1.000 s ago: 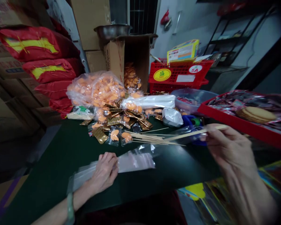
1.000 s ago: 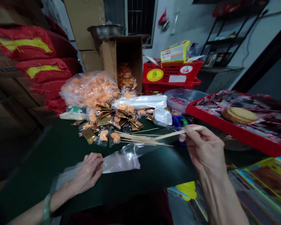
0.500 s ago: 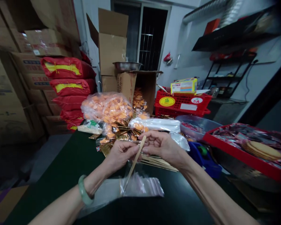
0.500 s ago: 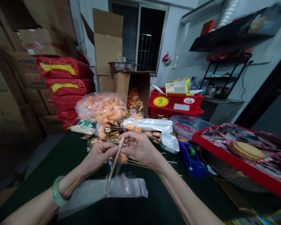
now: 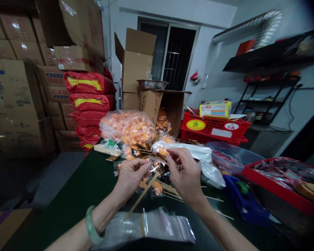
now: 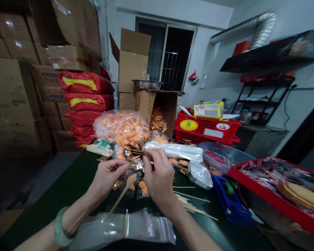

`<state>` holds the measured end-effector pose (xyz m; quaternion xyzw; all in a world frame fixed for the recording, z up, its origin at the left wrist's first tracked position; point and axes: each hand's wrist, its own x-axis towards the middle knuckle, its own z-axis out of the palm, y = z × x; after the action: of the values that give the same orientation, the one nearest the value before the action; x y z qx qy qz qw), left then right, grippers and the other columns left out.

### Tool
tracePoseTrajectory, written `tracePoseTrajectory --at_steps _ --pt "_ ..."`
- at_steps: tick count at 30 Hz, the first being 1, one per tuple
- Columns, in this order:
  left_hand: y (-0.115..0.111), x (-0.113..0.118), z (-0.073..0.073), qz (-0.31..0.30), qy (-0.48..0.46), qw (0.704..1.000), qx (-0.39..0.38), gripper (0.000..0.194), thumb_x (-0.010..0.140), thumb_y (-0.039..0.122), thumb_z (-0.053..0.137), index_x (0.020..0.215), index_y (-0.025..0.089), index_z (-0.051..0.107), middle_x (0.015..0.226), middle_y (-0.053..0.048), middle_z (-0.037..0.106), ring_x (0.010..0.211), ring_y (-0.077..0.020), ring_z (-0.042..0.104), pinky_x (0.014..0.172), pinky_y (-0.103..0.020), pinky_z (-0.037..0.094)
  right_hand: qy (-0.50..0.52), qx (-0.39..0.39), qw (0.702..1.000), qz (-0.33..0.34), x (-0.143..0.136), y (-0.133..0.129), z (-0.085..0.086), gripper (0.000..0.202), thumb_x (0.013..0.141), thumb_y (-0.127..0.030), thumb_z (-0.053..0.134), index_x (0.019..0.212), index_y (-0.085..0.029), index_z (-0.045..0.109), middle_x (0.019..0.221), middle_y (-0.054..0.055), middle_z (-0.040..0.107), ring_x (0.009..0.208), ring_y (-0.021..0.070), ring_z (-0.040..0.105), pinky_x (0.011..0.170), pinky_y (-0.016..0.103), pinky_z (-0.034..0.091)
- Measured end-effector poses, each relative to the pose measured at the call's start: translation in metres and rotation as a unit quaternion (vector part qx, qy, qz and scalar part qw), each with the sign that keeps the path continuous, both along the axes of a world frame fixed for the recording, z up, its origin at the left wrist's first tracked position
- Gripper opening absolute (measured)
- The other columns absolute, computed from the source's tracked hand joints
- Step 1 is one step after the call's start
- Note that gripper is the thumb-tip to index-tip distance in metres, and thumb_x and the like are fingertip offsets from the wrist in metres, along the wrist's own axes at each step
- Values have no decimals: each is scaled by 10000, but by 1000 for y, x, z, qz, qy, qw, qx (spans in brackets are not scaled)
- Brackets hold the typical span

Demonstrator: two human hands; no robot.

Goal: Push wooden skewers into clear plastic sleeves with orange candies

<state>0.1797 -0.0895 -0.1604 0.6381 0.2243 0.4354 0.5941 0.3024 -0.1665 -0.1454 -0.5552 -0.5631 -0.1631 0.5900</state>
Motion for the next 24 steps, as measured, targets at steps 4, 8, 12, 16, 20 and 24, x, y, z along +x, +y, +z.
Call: tracePoseTrajectory --at_steps 4,8,12,16,20,24 --pt "-7 -2 3 -16 7 998 61 153 700 248 602 696 104 652 564 -8 601 498 -97 504 476 -186 399 -222 23 975 1 -20 -16 1 153 792 -60 469 794 -162 584 708 67 599 683 158 560 622 283 465" --pt "-18 -3 5 -55 18 988 146 184 777 216 525 840 118 667 776 -55 673 699 -153 598 636 -230 470 -228 -13 971 -68 -23 -18 -7 170 824 -90 432 838 -139 594 717 82 597 709 174 569 628 292 459" --pt "-24 -6 6 -33 60 952 298 191 817 156 467 839 136 656 739 -48 646 676 -145 574 615 -230 443 -218 -43 973 -66 -15 -22 -10 178 829 -101 416 787 -150 582 704 71 585 696 165 560 640 279 444" --pt "-26 -6 8 -17 127 867 482 253 831 108 399 686 105 606 624 -59 564 598 -140 486 568 -251 382 -224 -83 969 -66 -11 -33 -12 200 810 -93 404 695 -153 557 657 57 562 651 159 542 627 270 416" --pt "-31 -3 8 -59 133 850 506 270 830 92 375 700 98 612 626 -64 558 604 -140 483 565 -246 375 -207 -117 970 -60 -8 -39 -13 188 797 -114 398 655 -163 510 615 31 520 574 134 498 551 243 370" --pt "-40 0 10 -91 116 890 431 222 802 101 446 753 117 662 588 -32 572 560 -117 507 524 -214 367 -160 -95 976 -114 14 -45 -13 177 792 -145 385 639 -180 465 587 14 486 537 128 459 514 242 342"
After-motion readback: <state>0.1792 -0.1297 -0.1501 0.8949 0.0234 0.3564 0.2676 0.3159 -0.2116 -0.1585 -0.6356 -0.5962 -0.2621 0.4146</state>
